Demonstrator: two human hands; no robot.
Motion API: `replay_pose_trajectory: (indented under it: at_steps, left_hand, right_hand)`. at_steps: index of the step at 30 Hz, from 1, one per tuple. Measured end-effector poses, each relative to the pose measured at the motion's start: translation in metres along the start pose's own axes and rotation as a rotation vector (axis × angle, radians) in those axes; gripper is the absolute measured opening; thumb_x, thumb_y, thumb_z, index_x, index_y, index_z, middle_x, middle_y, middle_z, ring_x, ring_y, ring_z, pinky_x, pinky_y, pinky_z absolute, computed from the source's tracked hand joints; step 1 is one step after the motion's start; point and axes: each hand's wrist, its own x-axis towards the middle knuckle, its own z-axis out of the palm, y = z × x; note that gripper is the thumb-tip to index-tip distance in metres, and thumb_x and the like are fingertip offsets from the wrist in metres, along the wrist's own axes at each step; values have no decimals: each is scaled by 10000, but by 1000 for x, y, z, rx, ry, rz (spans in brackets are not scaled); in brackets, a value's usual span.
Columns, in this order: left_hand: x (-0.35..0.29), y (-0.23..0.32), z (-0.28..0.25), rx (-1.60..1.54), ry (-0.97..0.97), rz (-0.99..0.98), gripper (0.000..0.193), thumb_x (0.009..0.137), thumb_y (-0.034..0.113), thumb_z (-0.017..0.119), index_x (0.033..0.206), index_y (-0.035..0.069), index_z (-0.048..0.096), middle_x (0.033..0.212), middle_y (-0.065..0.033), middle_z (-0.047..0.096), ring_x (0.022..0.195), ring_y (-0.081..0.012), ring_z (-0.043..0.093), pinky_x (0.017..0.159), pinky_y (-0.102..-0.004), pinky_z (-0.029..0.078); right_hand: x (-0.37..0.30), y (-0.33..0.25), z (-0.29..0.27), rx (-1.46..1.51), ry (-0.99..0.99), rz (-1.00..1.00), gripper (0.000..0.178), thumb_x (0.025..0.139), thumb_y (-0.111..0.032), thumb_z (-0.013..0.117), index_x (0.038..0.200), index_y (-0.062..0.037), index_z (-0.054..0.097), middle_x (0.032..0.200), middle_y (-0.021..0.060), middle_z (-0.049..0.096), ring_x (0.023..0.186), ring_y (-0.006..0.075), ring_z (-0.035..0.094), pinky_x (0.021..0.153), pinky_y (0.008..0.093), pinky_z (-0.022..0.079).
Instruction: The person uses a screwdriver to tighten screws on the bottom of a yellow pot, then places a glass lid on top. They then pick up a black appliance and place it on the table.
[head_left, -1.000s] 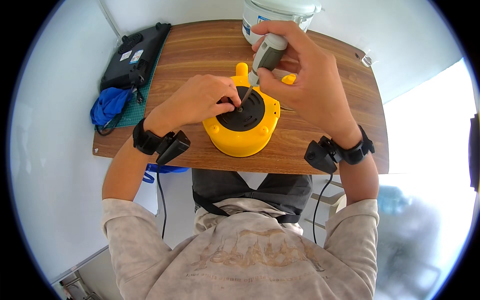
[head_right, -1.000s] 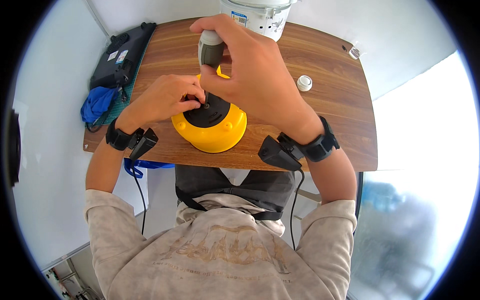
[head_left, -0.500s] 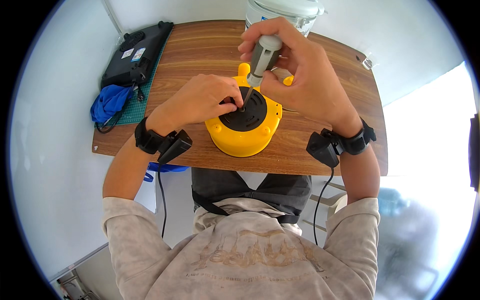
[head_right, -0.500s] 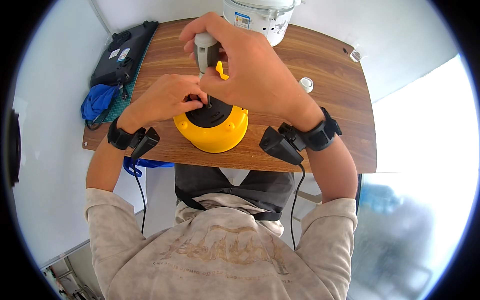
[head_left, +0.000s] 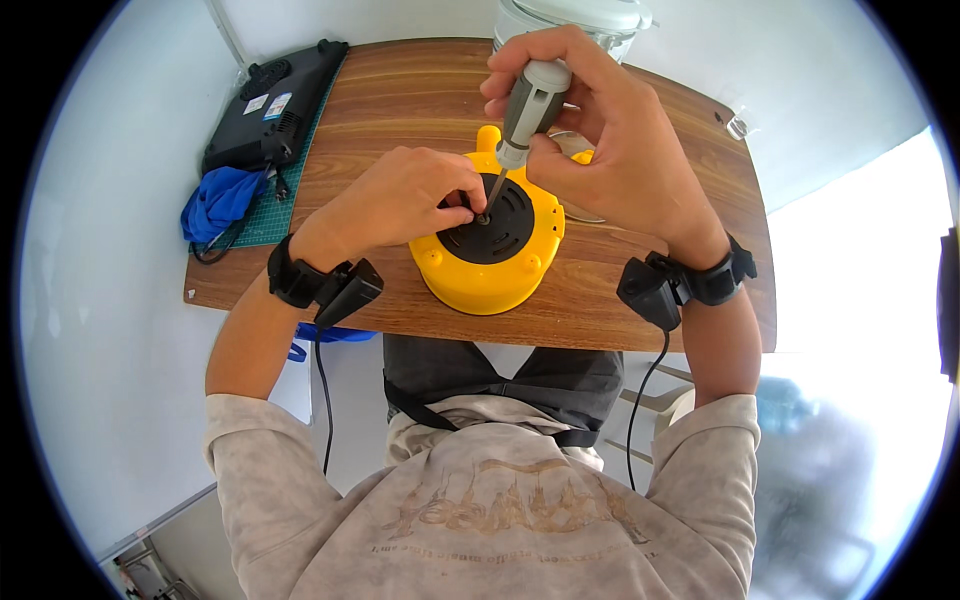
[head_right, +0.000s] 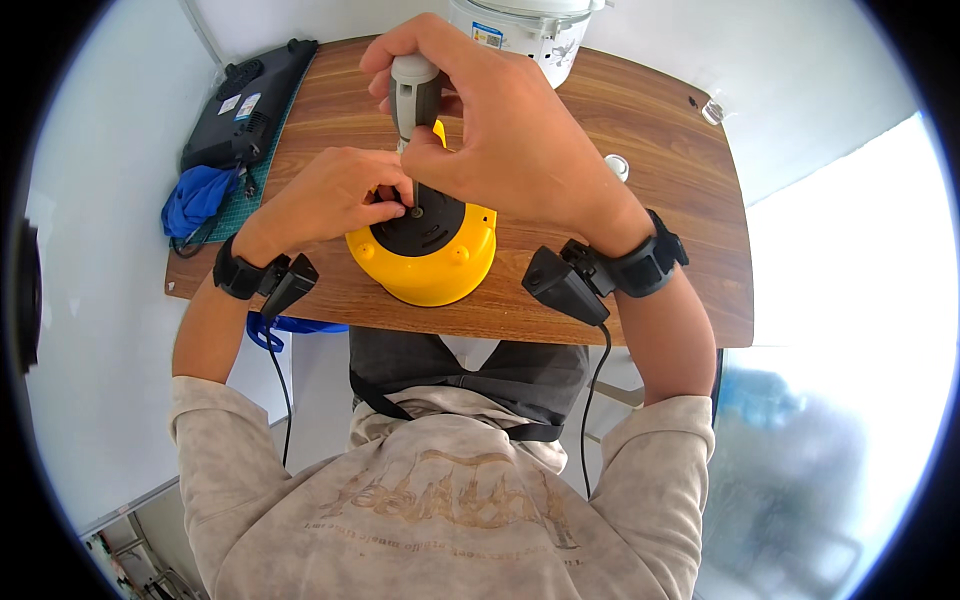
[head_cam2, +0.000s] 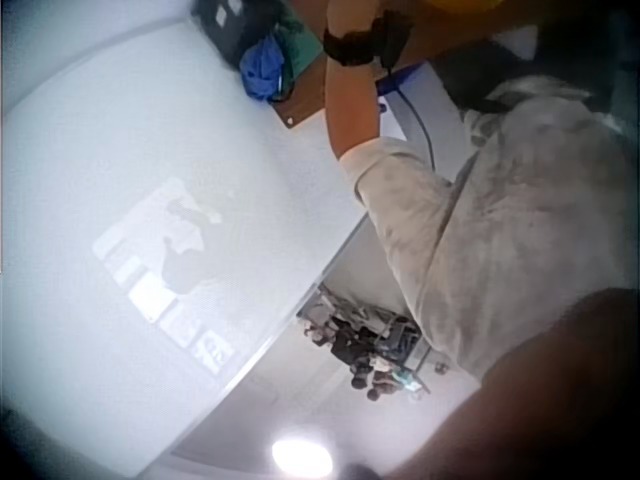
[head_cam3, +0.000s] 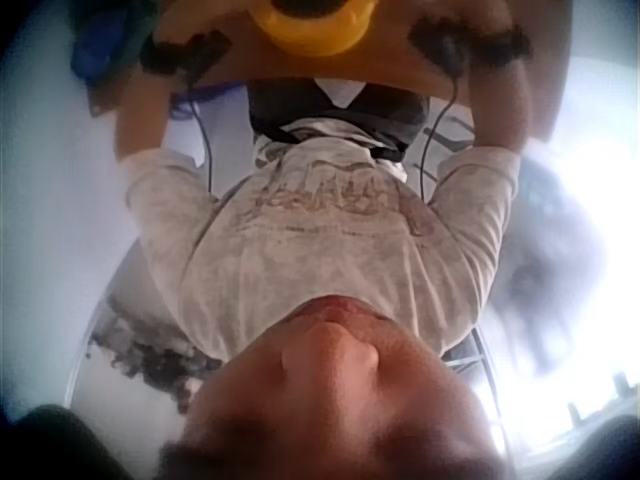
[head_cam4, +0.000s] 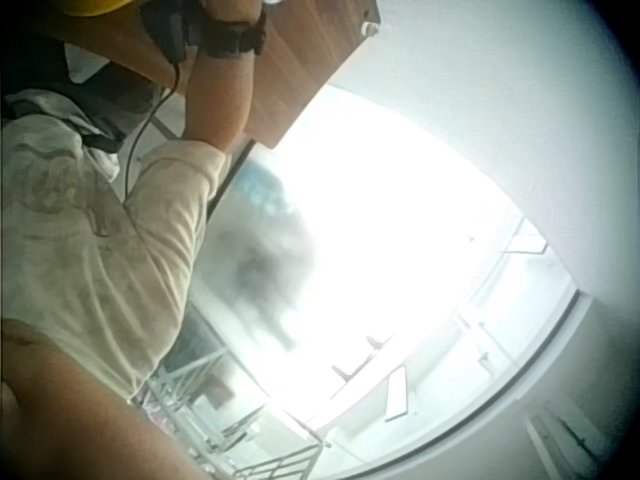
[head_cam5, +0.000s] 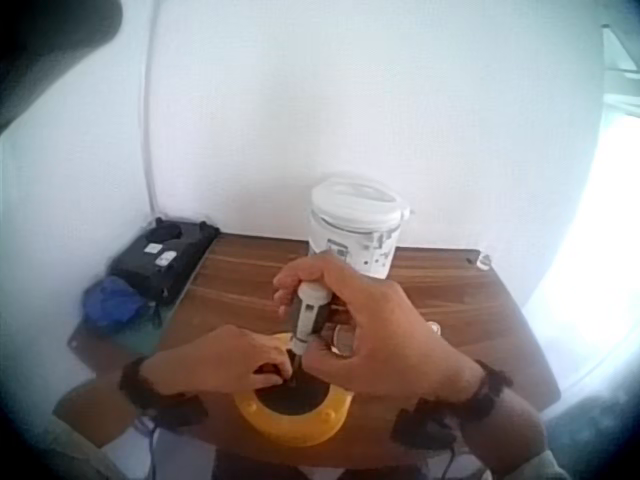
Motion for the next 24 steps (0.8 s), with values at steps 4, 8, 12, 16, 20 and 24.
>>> replay_pose_trajectory:
  at_steps: [4, 8, 12, 16, 20, 24]
  left_hand:
    - [0, -3, 1, 8, 14, 16, 122, 852, 109, 722, 954, 45, 701, 904, -91, 686, 794, -267, 660, 735, -346, 528]
    - [0, -2, 2, 18, 15, 15, 124, 849, 109, 723, 954, 46, 703, 900, -94, 688, 790, -268, 660, 734, -348, 528]
    - [0, -1, 1, 20, 11, 3, 112, 850, 115, 717, 944, 54, 712, 903, -91, 693, 815, -269, 668, 749, -357, 534]
    - [0, -2, 2, 39, 4, 3, 103, 853, 132, 705, 934, 70, 714, 907, -80, 700, 855, -270, 679, 766, -371, 540]
    - [0, -2, 1, 55, 5, 12, 104, 854, 133, 703, 933, 69, 720, 905, -80, 704, 853, -272, 680, 763, -373, 540]
    - [-1, -1, 2, 45, 6, -4, 113, 851, 144, 712, 931, 69, 739, 900, -80, 705, 845, -276, 680, 761, -374, 539]
  right_hand:
    - [2, -3, -4, 7, -23, -20, 496, 814, 115, 560, 1277, -64, 557, 1144, 64, 644, 1111, 172, 655, 1005, 330, 531]
    - [1, 0, -4, 5, -29, -13, 505, 811, 113, 561, 1285, -62, 557, 1145, 68, 647, 1110, 170, 655, 1004, 330, 531]
    - [2, 1, -2, 4, -38, -16, 500, 812, 107, 557, 1284, -59, 561, 1152, 74, 653, 1109, 169, 655, 1003, 327, 531]
    - [3, -4, -2, -113, -75, 43, 484, 819, 104, 544, 1276, -52, 567, 1160, 73, 656, 1112, 170, 654, 1004, 323, 530]
    - [5, -3, -2, -130, -106, 22, 503, 820, 113, 525, 1291, -58, 573, 1193, 69, 643, 1136, 175, 646, 1015, 319, 524]
    - [7, 2, -4, -157, -122, -182, 476, 855, 82, 619, 1302, -79, 628, 1197, 67, 616, 1082, 175, 639, 958, 293, 534]
